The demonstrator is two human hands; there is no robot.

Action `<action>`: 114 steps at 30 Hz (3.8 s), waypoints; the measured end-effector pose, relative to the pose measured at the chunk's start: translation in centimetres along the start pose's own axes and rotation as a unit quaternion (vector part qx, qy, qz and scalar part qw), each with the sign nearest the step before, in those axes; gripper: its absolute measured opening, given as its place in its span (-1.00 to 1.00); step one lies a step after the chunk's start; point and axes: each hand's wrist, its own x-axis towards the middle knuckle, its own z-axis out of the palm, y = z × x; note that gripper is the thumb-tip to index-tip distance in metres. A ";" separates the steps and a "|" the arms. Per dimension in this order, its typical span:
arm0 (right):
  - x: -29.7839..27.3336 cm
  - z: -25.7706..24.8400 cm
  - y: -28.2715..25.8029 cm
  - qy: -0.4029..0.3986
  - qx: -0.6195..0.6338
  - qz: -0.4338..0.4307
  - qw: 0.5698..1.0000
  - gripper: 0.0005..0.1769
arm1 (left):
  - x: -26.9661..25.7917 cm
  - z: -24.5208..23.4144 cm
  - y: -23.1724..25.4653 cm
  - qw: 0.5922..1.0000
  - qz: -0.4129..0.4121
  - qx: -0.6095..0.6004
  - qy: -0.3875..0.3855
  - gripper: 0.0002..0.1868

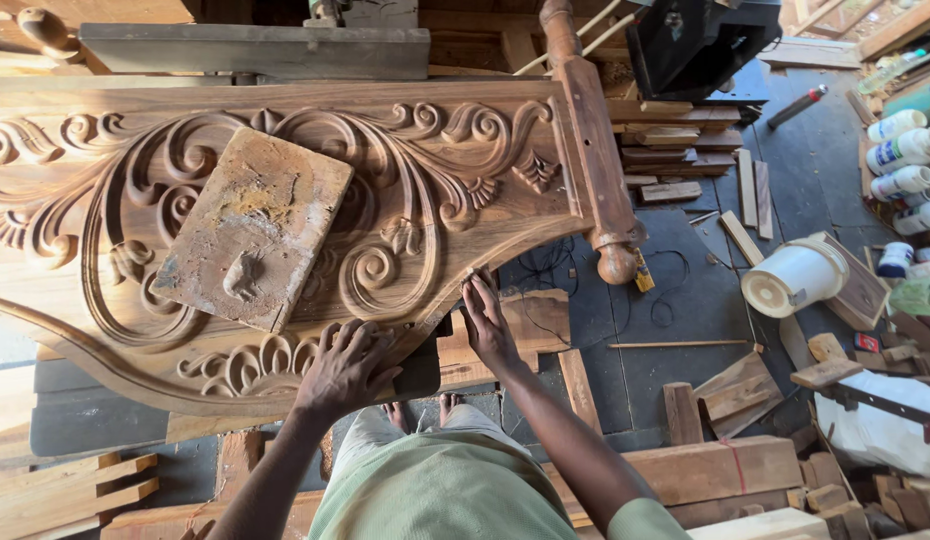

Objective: The person opens a container of wood filler and applies it to a carved wooden piece using a putty knife. They then use a sanding block to smooth the surface of the carved wood, focusing on the intricate details and edges.

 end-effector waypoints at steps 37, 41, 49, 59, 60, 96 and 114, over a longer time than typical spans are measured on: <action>15.5 -6.1 -3.0 -0.490 -0.209 0.373 0.760 -0.90 | -0.4 -0.8 -0.6 0.997 -0.015 -0.072 0.033 -0.45; 15.5 -4.8 -1.0 -0.512 -0.184 0.384 0.746 -0.94 | -0.4 -1.0 -1.0 0.997 -0.020 -0.079 0.002 -0.46; 15.9 -4.0 -3.8 -0.546 -0.178 0.385 0.722 -0.70 | -0.2 -0.3 -1.7 0.997 -0.020 -0.067 -0.033 -0.41; 9.0 -13.0 -7.5 -0.353 0.070 0.461 0.811 -0.33 | 0.2 0.8 -1.8 0.997 0.002 -0.027 -0.070 -0.13; 7.6 -13.0 -7.8 -0.305 0.128 0.459 0.824 -0.33 | 0.3 0.6 -1.8 0.997 0.002 -0.020 -0.070 -0.13; 1.6 -3.3 -12.8 0.038 0.638 0.519 0.567 -0.39 | 1.7 -1.3 0.5 0.998 -0.039 -0.008 -0.050 -0.20; 3.5 -1.3 -14.5 0.080 0.497 0.650 0.570 -0.43 | 2.2 -0.8 -1.0 0.991 -0.052 -0.080 -0.093 -0.11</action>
